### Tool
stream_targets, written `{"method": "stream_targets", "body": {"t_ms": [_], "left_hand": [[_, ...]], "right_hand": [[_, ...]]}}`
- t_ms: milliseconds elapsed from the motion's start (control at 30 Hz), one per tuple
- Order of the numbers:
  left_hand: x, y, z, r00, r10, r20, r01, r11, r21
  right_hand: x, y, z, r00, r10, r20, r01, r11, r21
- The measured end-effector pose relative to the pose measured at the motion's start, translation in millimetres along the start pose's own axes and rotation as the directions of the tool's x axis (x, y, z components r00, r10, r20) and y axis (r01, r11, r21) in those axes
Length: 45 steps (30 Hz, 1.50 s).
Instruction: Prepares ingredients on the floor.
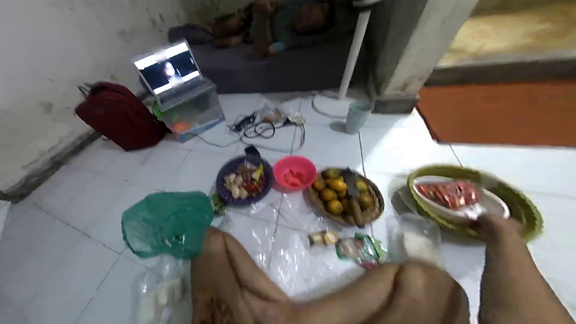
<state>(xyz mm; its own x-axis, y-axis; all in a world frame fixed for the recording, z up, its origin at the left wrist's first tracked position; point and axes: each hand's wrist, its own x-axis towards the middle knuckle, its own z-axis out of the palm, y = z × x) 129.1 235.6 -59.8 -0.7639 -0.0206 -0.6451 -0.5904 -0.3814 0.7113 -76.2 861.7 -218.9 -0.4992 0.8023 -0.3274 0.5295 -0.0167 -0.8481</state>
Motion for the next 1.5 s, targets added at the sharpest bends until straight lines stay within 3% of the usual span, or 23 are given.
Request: {"method": "stream_targets", "body": {"t_ms": [33,67,133,300,400,467,533,600,733,867,967,1033,1100,1267,1400,1500], "left_hand": [[22,-38,-47,0.986,0.044,0.161,-0.020,0.989,-0.150],[36,-60,-75,0.975,0.031,0.218,0.012,0.982,-0.191],[44,-69,-86,0.987,-0.028,0.161,0.060,0.978,-0.199],[31,-42,-48,0.993,-0.095,-0.076,0.088,0.992,-0.094],[32,-17,-10,0.999,-0.027,-0.019,0.027,0.999,0.038],[43,-5,19,0.991,0.090,0.100,-0.111,0.967,0.231],[60,6,54,0.945,0.250,0.210,-0.317,0.860,0.399],[77,26,90,0.910,0.322,0.259,-0.414,0.714,0.565],[85,67,134,0.942,0.174,0.287,-0.335,0.437,0.835],[69,70,133,0.974,0.051,0.221,-0.226,0.276,0.934],[53,73,97,0.948,0.274,0.161,-0.255,0.351,0.901],[50,75,63,0.877,0.472,0.085,-0.272,0.344,0.899],[73,72,27,0.833,0.551,0.051,-0.279,0.338,0.899],[174,65,-18,0.907,0.382,0.177,-0.343,0.429,0.836],[247,59,-4,0.939,0.344,-0.016,-0.242,0.695,0.677],[284,61,9,0.955,0.280,-0.096,-0.166,0.775,0.610]], "right_hand": [[-11,-8,-4,1.000,0.017,-0.020,-0.017,1.000,0.015],[-18,-16,-7,0.999,0.032,-0.035,-0.031,0.999,0.019],[-22,-29,-14,0.996,0.053,-0.074,-0.052,0.999,0.011],[-77,-51,-40,0.995,-0.037,-0.088,0.045,0.994,0.100],[-147,-56,-46,0.989,-0.147,0.008,0.145,0.980,0.140],[-198,-49,-38,0.976,-0.189,0.104,0.176,0.976,0.125],[-242,-35,-21,0.962,-0.172,0.211,0.156,0.984,0.087],[-281,-20,2,0.940,-0.116,0.320,0.119,0.993,0.010],[-344,-7,52,0.841,-0.077,0.535,0.089,0.996,0.004],[-372,-9,87,0.777,-0.038,0.629,0.035,0.999,0.017],[-379,-10,101,0.770,-0.024,0.637,0.037,0.999,-0.007],[-381,-7,105,0.761,0.009,0.648,0.021,0.999,-0.040],[-380,-4,111,0.748,0.033,0.663,0.015,0.998,-0.066],[-391,-1,126,0.762,0.038,0.647,0.019,0.997,-0.081],[-395,11,134,0.762,0.059,0.644,-0.038,0.998,-0.047],[-394,10,133,0.779,0.055,0.624,-0.093,0.995,0.028]]}}
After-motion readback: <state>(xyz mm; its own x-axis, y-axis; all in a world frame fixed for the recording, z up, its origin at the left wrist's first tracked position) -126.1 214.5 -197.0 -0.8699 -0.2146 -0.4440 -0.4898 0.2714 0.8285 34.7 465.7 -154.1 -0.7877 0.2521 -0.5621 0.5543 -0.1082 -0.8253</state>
